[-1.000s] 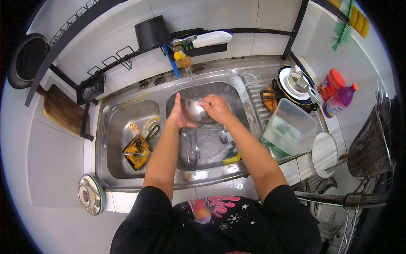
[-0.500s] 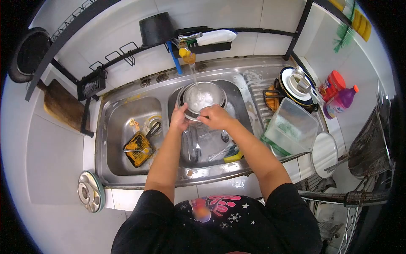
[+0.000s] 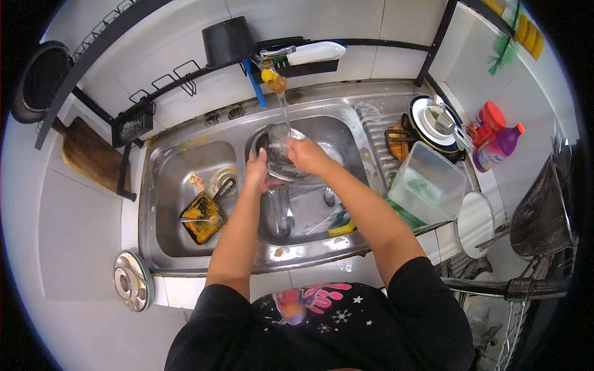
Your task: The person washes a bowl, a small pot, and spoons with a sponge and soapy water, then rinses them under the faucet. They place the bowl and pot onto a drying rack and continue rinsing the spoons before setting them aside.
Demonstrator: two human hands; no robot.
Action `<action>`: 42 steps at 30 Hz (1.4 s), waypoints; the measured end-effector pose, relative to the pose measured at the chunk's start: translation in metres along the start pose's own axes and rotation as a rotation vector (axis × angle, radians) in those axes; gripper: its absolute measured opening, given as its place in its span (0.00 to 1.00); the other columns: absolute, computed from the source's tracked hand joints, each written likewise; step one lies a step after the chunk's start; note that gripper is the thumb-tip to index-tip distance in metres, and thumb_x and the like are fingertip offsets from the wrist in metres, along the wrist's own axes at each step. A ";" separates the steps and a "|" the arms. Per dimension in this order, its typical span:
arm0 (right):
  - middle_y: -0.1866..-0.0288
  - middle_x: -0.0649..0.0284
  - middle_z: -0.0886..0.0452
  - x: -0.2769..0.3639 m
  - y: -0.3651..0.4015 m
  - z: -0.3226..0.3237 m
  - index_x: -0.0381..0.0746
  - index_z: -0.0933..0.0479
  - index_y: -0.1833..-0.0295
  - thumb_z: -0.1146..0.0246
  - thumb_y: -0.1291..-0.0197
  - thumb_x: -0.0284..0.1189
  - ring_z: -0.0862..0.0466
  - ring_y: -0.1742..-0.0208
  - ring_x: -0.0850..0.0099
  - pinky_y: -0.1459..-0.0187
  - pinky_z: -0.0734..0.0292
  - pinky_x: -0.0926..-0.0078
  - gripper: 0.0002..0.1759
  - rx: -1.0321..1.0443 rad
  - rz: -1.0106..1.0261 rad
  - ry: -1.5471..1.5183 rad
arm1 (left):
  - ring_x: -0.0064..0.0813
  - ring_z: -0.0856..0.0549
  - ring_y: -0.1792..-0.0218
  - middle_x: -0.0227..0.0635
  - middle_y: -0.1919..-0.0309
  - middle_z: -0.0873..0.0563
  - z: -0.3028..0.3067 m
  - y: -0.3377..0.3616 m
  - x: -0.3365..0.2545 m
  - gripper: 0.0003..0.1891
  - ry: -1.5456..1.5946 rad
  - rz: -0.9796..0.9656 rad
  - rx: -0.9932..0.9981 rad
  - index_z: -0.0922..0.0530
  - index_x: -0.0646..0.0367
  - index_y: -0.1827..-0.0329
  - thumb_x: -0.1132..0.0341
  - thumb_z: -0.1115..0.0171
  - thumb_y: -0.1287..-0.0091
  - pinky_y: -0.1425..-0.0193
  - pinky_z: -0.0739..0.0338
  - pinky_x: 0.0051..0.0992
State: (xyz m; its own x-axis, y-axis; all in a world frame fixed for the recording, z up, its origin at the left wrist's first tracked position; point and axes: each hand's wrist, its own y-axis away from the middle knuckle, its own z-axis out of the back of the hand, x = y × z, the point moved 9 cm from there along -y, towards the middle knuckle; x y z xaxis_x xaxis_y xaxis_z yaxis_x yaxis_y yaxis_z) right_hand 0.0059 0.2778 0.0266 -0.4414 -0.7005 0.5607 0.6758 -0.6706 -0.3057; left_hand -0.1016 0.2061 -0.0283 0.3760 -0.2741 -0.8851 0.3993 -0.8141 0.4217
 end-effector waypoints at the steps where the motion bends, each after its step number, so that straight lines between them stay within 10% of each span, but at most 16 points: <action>1: 0.69 0.47 0.22 -0.008 -0.009 0.004 0.36 0.28 0.67 0.49 0.49 0.31 0.22 0.66 0.48 0.63 0.28 0.55 0.10 -0.098 -0.036 -0.066 | 0.41 0.18 0.71 0.42 0.57 0.23 0.004 0.001 0.001 0.22 -0.073 -0.023 -0.026 0.45 0.46 0.38 0.55 0.56 0.33 0.85 0.23 0.41; 6: 0.69 0.45 0.22 -0.061 -0.046 0.009 0.32 0.26 0.67 0.48 0.47 0.33 0.22 0.62 0.51 0.61 0.29 0.61 0.14 -0.167 -0.435 -0.390 | 0.47 0.21 0.58 0.43 0.45 0.31 0.012 0.013 0.017 0.27 -0.214 -0.017 -0.017 0.49 0.44 0.35 0.52 0.52 0.35 0.78 0.21 0.45; 15: 0.65 0.49 0.21 -0.027 -0.086 0.025 0.31 0.24 0.61 0.47 0.42 0.39 0.21 0.64 0.60 0.59 0.28 0.73 0.19 -0.192 -0.315 -0.313 | 0.49 0.22 0.57 0.46 0.41 0.36 0.034 0.024 0.016 0.31 -0.162 0.035 -0.101 0.54 0.41 0.33 0.52 0.52 0.36 0.78 0.21 0.43; 28: 0.58 0.62 0.23 -0.106 0.006 -0.012 0.40 0.28 0.55 0.56 0.35 0.40 0.24 0.55 0.68 0.51 0.27 0.63 0.17 -0.483 -0.957 -1.726 | 0.46 0.22 0.56 0.47 0.44 0.33 0.051 0.042 0.031 0.31 -0.146 0.071 -0.075 0.54 0.46 0.32 0.53 0.52 0.35 0.76 0.20 0.43; 34: 0.56 0.61 0.26 -0.102 0.002 -0.023 0.38 0.31 0.52 0.45 0.41 0.44 0.24 0.58 0.67 0.56 0.26 0.63 0.21 -0.536 -0.804 -1.939 | 0.46 0.23 0.53 0.47 0.42 0.35 0.057 0.043 0.031 0.32 -0.098 0.067 -0.068 0.56 0.48 0.32 0.54 0.51 0.35 0.75 0.20 0.43; 42: 0.62 0.69 0.22 0.012 -0.032 0.013 0.48 0.23 0.57 0.37 0.51 0.41 0.25 0.52 0.71 0.45 0.39 0.54 0.15 0.101 -0.060 -0.060 | 0.43 0.20 0.60 0.47 0.44 0.32 0.055 0.051 0.034 0.33 -0.126 0.081 0.000 0.56 0.45 0.32 0.56 0.50 0.36 0.79 0.20 0.40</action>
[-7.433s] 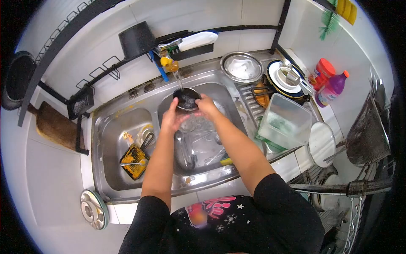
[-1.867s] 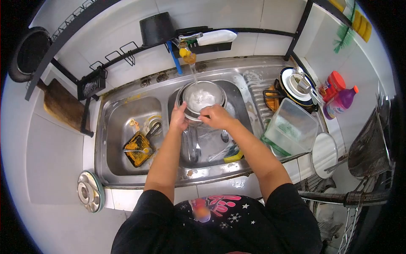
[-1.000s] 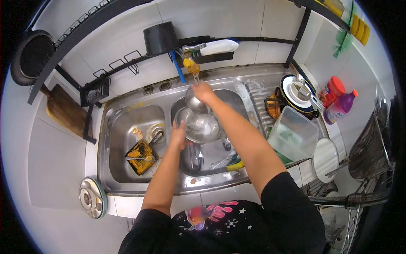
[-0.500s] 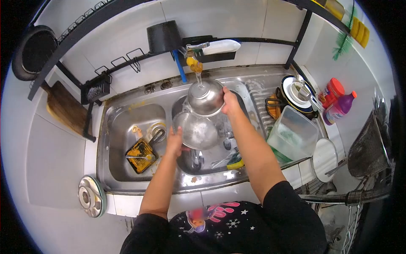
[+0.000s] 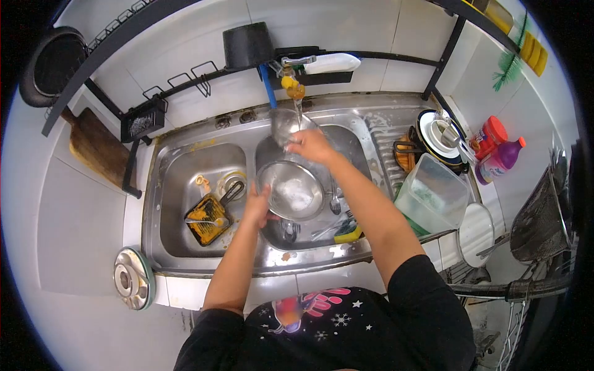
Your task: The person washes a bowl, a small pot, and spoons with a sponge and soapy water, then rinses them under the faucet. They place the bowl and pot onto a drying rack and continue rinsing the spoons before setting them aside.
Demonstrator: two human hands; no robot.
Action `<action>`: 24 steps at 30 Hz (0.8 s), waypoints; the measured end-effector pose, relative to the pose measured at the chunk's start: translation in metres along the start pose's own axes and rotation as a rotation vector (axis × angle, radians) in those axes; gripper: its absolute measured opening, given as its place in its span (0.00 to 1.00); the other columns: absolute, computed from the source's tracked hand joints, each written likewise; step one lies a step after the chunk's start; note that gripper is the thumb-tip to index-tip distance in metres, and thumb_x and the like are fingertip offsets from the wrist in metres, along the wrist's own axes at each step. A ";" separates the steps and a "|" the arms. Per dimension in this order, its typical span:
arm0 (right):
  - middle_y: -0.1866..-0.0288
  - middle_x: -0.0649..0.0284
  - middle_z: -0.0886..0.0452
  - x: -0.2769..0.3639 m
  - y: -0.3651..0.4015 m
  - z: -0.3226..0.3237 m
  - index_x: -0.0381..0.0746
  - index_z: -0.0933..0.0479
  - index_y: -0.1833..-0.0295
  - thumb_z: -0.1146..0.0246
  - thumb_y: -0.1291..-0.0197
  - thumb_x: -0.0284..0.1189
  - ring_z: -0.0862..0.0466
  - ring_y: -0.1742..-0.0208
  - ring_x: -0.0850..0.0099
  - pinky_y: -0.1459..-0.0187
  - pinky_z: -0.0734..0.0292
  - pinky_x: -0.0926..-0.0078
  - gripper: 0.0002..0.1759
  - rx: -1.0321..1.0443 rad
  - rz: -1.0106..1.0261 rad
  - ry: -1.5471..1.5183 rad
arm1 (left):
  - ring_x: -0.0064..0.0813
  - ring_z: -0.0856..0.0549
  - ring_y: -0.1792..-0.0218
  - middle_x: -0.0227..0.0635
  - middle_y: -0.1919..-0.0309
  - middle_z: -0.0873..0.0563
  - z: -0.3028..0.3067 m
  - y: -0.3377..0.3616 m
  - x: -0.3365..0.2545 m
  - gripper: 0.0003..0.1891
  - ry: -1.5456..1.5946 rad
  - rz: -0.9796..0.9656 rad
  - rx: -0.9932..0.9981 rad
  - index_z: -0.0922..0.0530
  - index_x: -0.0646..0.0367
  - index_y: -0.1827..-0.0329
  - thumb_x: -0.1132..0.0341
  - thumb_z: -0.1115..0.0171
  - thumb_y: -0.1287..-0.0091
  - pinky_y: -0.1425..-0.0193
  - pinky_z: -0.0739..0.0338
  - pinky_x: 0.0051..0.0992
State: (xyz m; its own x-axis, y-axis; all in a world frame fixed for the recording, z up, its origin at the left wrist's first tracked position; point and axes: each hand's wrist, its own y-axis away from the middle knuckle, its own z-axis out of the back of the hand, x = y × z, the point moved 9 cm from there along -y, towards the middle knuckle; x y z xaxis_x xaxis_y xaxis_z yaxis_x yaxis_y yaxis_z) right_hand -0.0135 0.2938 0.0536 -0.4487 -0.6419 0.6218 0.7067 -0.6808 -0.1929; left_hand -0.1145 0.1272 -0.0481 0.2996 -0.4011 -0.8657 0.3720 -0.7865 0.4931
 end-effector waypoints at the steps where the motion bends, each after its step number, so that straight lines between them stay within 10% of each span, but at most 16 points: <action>1: 0.61 0.70 0.21 0.011 0.004 -0.006 0.49 0.22 0.58 0.36 0.52 0.40 0.25 0.51 0.70 0.41 0.43 0.51 0.15 0.007 0.103 0.306 | 0.43 0.20 0.59 0.46 0.44 0.33 -0.003 0.007 -0.003 0.32 -0.007 0.017 -0.019 0.55 0.45 0.32 0.56 0.50 0.36 0.78 0.20 0.42; 4: 0.54 0.67 0.22 0.012 0.018 -0.023 0.51 0.22 0.59 0.36 0.55 0.35 0.31 0.42 0.65 0.38 0.61 0.42 0.14 0.084 0.270 0.457 | 0.44 0.21 0.56 0.45 0.43 0.33 -0.001 0.012 -0.002 0.31 -0.008 0.044 -0.063 0.54 0.46 0.33 0.57 0.50 0.36 0.76 0.19 0.44; 14: 0.49 0.64 0.25 -0.057 0.038 0.002 0.46 0.22 0.59 0.37 0.52 0.34 0.39 0.35 0.61 0.36 0.60 0.46 0.13 -0.286 0.212 0.057 | 0.42 0.21 0.55 0.46 0.45 0.31 0.008 0.022 0.001 0.29 -0.022 -0.003 -0.033 0.52 0.47 0.33 0.58 0.51 0.35 0.71 0.18 0.44; 24: 0.69 0.55 0.21 -0.025 0.044 -0.012 0.41 0.23 0.63 0.36 0.54 0.35 0.22 0.62 0.56 0.41 0.45 0.53 0.13 0.209 -0.012 -0.174 | 0.41 0.20 0.60 0.44 0.48 0.29 0.011 0.021 0.000 0.29 0.010 0.010 -0.010 0.51 0.45 0.34 0.58 0.50 0.36 0.74 0.18 0.42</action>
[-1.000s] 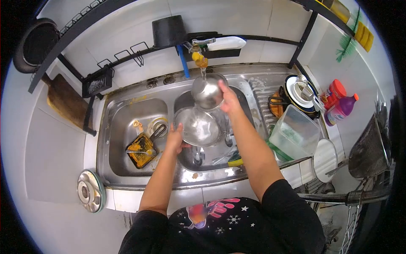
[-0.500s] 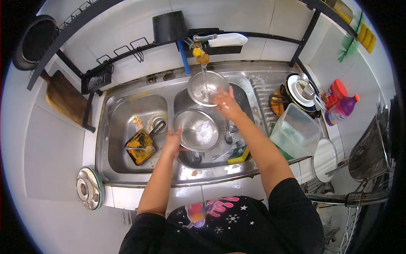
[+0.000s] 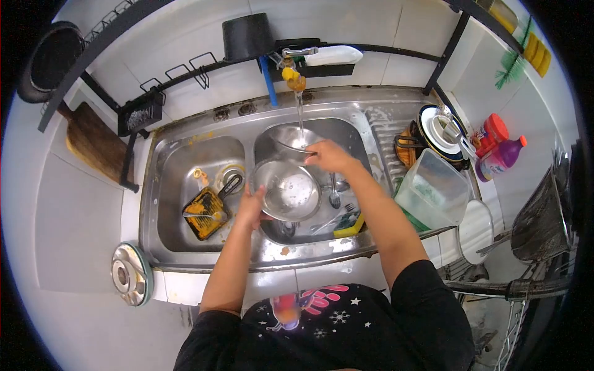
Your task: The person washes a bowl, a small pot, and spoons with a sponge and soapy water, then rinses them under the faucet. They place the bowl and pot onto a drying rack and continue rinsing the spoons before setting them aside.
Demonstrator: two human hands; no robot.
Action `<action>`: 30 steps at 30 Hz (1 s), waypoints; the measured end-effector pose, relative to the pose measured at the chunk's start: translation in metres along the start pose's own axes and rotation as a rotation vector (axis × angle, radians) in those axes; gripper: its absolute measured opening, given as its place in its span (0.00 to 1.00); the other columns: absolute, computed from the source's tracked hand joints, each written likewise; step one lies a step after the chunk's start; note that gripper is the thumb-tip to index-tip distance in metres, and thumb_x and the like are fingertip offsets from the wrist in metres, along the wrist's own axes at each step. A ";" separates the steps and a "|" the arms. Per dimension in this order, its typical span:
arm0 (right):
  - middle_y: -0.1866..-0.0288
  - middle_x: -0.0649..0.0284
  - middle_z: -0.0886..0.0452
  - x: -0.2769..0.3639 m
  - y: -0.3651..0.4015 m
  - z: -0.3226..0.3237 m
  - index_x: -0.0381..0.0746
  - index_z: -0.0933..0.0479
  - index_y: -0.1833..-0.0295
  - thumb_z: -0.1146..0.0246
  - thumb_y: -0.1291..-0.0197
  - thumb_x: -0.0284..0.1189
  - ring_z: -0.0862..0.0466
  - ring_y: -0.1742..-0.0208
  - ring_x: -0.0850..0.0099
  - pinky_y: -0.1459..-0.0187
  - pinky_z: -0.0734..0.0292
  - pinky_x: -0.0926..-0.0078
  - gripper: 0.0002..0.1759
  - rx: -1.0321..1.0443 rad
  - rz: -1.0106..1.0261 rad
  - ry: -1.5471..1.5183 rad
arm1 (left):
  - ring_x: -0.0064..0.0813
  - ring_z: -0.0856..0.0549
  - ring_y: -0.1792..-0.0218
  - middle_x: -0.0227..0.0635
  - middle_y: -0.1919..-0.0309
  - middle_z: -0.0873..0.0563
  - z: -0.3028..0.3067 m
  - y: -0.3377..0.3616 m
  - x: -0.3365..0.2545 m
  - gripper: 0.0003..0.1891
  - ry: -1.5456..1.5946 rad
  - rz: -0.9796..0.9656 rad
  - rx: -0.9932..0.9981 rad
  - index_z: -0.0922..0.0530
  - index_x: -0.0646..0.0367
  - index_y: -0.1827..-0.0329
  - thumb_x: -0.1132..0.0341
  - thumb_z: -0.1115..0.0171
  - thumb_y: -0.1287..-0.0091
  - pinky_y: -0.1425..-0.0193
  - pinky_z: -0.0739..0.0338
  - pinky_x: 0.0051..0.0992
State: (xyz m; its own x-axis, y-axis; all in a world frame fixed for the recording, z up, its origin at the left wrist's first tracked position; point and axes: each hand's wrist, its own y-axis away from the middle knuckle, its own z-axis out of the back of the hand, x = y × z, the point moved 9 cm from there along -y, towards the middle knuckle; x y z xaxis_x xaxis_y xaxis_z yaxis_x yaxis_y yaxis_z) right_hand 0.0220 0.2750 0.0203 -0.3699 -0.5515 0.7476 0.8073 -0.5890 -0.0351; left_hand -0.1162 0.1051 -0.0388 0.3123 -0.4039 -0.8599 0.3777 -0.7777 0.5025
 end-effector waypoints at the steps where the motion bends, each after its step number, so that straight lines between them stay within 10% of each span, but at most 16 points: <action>1: 0.68 0.57 0.21 -0.014 0.001 0.007 0.43 0.22 0.64 0.37 0.54 0.35 0.22 0.61 0.58 0.44 0.43 0.52 0.11 -0.051 -0.037 0.064 | 0.41 0.19 0.61 0.44 0.48 0.29 0.001 -0.002 0.003 0.30 0.006 0.008 0.009 0.51 0.45 0.34 0.58 0.49 0.36 0.75 0.18 0.42; 11: 0.67 0.65 0.19 -0.015 0.011 -0.015 0.50 0.20 0.62 0.40 0.57 0.29 0.23 0.54 0.69 0.36 0.52 0.51 0.13 0.210 -0.013 1.044 | 0.43 0.19 0.60 0.46 0.46 0.31 -0.010 0.001 0.009 0.35 -0.006 0.046 0.004 0.58 0.49 0.32 0.59 0.48 0.37 0.75 0.18 0.41; 20: 0.56 0.69 0.23 0.004 0.037 0.034 0.45 0.23 0.68 0.45 0.55 0.22 0.35 0.38 0.65 0.35 0.56 0.45 0.09 -0.573 0.372 0.718 | 0.40 0.18 0.63 0.45 0.47 0.29 -0.007 0.001 0.012 0.32 -0.010 0.022 0.033 0.54 0.46 0.32 0.60 0.49 0.36 0.78 0.18 0.39; 30: 0.58 0.69 0.24 0.006 -0.038 0.002 0.46 0.25 0.66 0.41 0.57 0.22 0.34 0.40 0.63 0.35 0.57 0.46 0.10 -0.556 0.440 0.583 | 0.37 0.18 0.64 0.42 0.51 0.26 0.000 -0.004 0.014 0.27 0.039 0.025 -0.021 0.48 0.46 0.35 0.61 0.50 0.36 0.77 0.18 0.38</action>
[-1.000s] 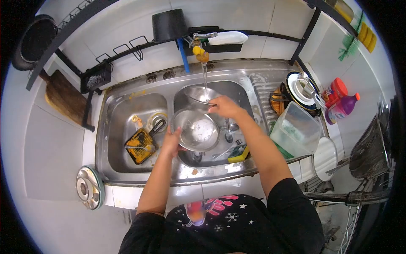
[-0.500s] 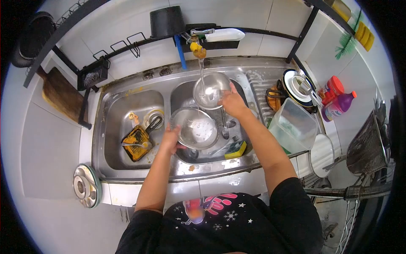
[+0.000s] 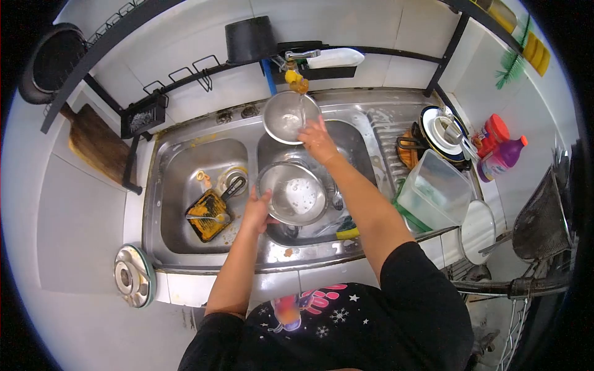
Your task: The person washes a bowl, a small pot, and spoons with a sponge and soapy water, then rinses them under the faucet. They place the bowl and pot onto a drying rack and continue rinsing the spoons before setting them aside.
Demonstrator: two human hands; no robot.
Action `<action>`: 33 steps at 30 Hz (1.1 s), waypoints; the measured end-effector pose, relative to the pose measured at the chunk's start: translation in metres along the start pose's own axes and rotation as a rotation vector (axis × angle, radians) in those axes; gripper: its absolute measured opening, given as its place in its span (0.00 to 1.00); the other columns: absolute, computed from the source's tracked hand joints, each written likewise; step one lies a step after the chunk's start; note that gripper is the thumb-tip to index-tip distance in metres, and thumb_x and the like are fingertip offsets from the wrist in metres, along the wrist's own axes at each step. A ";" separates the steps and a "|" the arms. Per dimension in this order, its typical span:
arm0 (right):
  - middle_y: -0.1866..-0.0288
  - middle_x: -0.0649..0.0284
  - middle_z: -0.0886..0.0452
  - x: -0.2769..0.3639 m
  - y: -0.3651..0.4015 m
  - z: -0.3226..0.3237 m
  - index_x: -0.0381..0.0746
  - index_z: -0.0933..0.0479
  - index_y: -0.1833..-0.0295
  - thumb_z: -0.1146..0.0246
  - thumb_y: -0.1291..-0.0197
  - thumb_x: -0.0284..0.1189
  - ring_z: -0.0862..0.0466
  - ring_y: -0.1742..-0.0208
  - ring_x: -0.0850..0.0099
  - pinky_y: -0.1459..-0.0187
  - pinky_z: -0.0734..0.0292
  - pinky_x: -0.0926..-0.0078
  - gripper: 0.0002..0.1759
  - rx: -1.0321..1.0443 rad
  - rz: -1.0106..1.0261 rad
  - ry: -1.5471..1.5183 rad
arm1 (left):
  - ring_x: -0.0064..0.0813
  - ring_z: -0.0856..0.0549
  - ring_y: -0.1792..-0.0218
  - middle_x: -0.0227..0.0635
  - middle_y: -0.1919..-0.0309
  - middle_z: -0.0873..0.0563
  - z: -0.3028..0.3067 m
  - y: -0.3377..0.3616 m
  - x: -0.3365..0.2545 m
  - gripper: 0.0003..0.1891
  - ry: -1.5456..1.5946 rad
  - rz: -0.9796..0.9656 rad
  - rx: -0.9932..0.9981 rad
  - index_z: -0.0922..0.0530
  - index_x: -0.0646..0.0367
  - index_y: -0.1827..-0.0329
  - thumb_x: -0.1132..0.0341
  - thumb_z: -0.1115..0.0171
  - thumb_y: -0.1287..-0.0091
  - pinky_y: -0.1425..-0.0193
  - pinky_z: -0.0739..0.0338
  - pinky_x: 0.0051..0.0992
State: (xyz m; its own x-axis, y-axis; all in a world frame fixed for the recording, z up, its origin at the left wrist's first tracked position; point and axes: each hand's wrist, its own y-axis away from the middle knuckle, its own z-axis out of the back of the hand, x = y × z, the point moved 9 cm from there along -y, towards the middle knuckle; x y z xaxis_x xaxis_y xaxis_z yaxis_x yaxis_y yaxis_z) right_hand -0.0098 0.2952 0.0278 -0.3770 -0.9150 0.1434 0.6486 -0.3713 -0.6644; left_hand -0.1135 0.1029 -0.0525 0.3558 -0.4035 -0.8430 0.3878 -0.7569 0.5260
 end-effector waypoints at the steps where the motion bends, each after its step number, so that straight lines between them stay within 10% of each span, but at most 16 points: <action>1: 0.60 0.68 0.24 0.004 -0.006 -0.002 0.46 0.25 0.67 0.41 0.58 0.22 0.33 0.41 0.63 0.35 0.56 0.47 0.09 -0.008 0.027 0.014 | 0.38 0.18 0.63 0.42 0.51 0.26 -0.002 0.003 -0.003 0.27 -0.013 -0.008 0.001 0.48 0.47 0.35 0.61 0.50 0.36 0.76 0.18 0.39; 15: 0.71 0.61 0.21 0.055 -0.011 0.066 0.40 0.24 0.62 0.36 0.58 0.26 0.23 0.62 0.61 0.47 0.36 0.64 0.13 0.572 -0.098 -0.365 | 0.56 0.25 0.52 0.49 0.46 0.34 -0.038 -0.030 0.033 0.22 0.336 0.101 0.132 0.48 0.48 0.39 0.71 0.57 0.37 0.65 0.23 0.59; 19: 0.68 0.55 0.20 0.048 -0.001 0.074 0.36 0.25 0.57 0.35 0.55 0.26 0.21 0.65 0.63 0.63 0.28 0.70 0.16 0.525 -0.359 -0.567 | 0.53 0.24 0.52 0.49 0.45 0.33 -0.063 -0.044 0.042 0.22 0.320 0.043 0.194 0.47 0.46 0.38 0.65 0.58 0.35 0.65 0.23 0.57; 28: 0.69 0.66 0.23 0.010 0.057 0.074 0.36 0.27 0.57 0.38 0.47 0.29 0.24 0.69 0.77 0.63 0.27 0.78 0.13 0.135 -1.121 -1.659 | 0.48 0.19 0.60 0.47 0.49 0.28 -0.071 -0.060 0.031 0.28 0.152 -0.002 0.172 0.53 0.48 0.35 0.67 0.54 0.37 0.75 0.19 0.46; 33: 0.65 0.62 0.21 -0.018 0.067 0.123 0.33 0.28 0.57 0.38 0.51 0.24 0.22 0.66 0.74 0.63 0.28 0.78 0.14 -0.185 -1.009 -1.247 | 0.42 0.19 0.63 0.44 0.52 0.25 -0.073 -0.064 0.004 0.25 0.079 -0.158 0.108 0.45 0.50 0.37 0.70 0.54 0.38 0.77 0.20 0.42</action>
State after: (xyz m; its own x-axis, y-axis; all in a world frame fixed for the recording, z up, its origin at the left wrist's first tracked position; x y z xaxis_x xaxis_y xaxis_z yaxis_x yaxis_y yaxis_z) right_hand 0.1216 0.2670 0.0705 0.2256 0.0921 0.9699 0.3626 -0.9319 0.0041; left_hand -0.0745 0.1868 -0.0813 0.3647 -0.2374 -0.9003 0.3519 -0.8601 0.3693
